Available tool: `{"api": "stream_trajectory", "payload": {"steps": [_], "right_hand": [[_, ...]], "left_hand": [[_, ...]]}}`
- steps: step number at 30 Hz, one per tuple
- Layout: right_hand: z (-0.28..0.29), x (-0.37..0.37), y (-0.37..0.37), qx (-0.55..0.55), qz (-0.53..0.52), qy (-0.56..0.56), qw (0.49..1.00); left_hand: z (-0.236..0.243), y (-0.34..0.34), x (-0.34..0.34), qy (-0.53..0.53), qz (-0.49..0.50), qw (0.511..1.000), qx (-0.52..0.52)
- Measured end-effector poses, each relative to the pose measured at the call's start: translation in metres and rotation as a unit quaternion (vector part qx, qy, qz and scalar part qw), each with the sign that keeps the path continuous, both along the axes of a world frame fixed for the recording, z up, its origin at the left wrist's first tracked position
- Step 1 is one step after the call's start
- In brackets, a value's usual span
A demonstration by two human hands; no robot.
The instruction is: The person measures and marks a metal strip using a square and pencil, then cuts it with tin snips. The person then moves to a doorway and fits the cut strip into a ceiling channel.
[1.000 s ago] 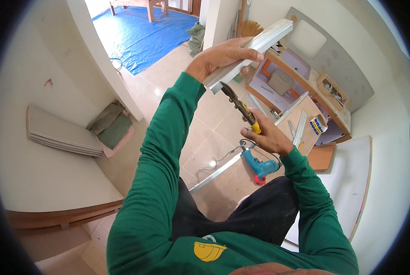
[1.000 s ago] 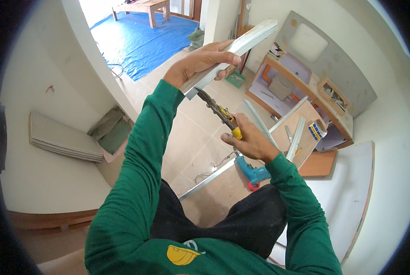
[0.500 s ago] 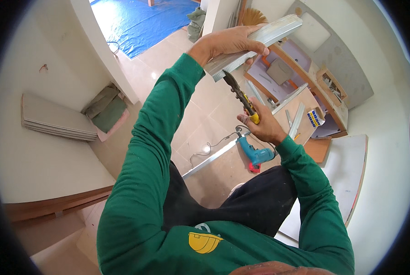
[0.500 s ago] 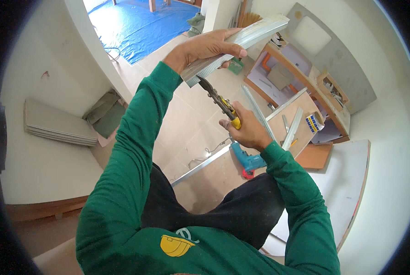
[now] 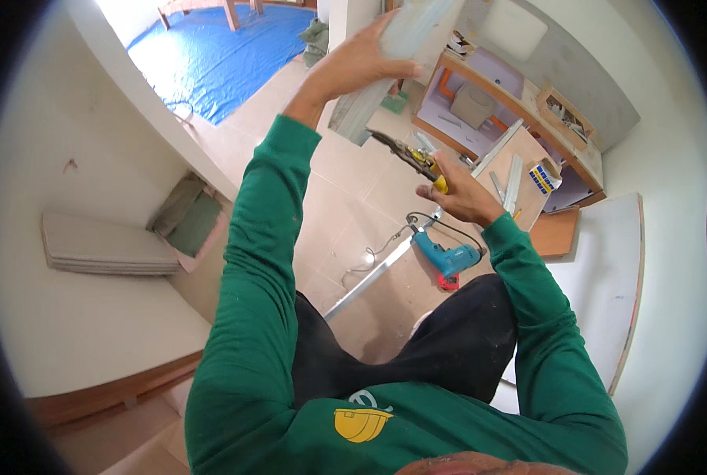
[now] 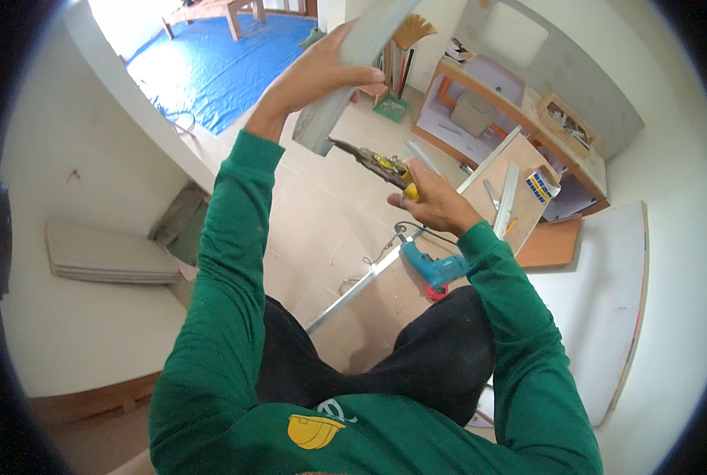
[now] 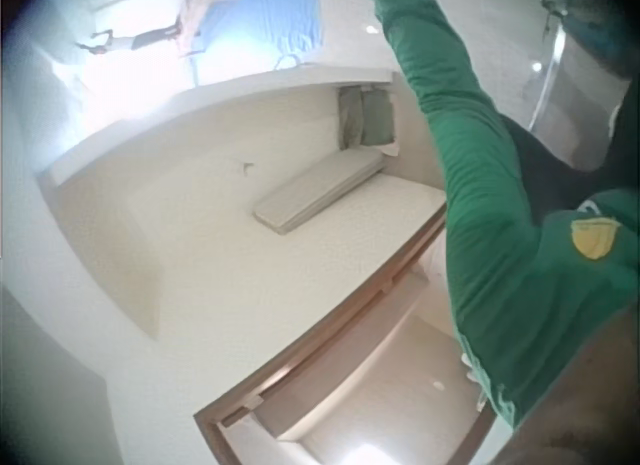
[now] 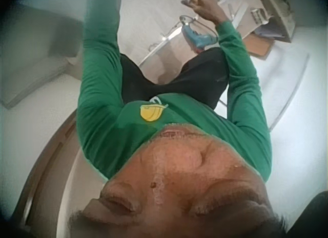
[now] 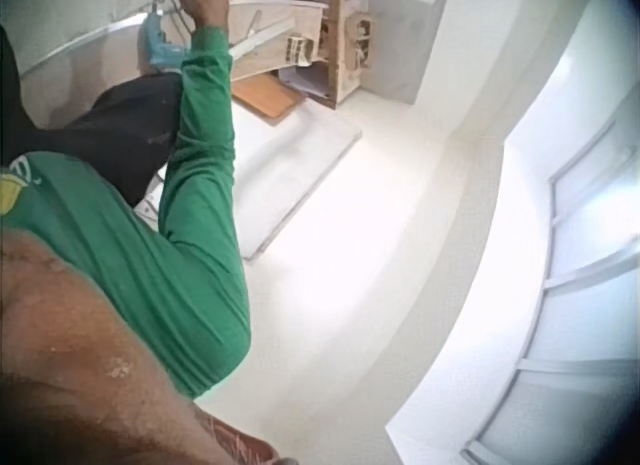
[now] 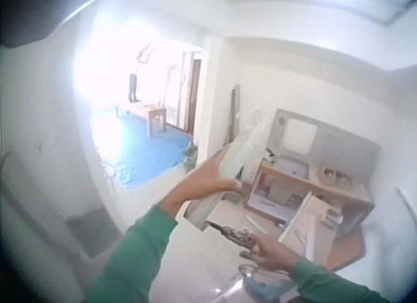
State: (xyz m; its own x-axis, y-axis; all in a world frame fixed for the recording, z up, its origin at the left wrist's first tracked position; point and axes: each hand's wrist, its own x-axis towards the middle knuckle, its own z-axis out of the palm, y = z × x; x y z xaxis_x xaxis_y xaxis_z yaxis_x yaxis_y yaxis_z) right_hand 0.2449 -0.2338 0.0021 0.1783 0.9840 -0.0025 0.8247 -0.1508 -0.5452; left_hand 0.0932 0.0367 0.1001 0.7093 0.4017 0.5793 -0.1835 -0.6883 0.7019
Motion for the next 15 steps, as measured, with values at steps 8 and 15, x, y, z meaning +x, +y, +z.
{"api": "stream_trajectory", "payload": {"steps": [8, 15], "right_hand": [[0.012, -0.038, 0.017, -0.033, -0.061, 0.174, 0.982], [0.017, -0.048, 0.027, 0.02, -0.101, 0.214, 0.971]], "left_hand": [[0.019, 0.047, -0.025, -0.312, 0.158, 0.906, -0.239], [0.018, 0.03, -0.007, -0.403, 0.188, 0.863, -0.241]]}}
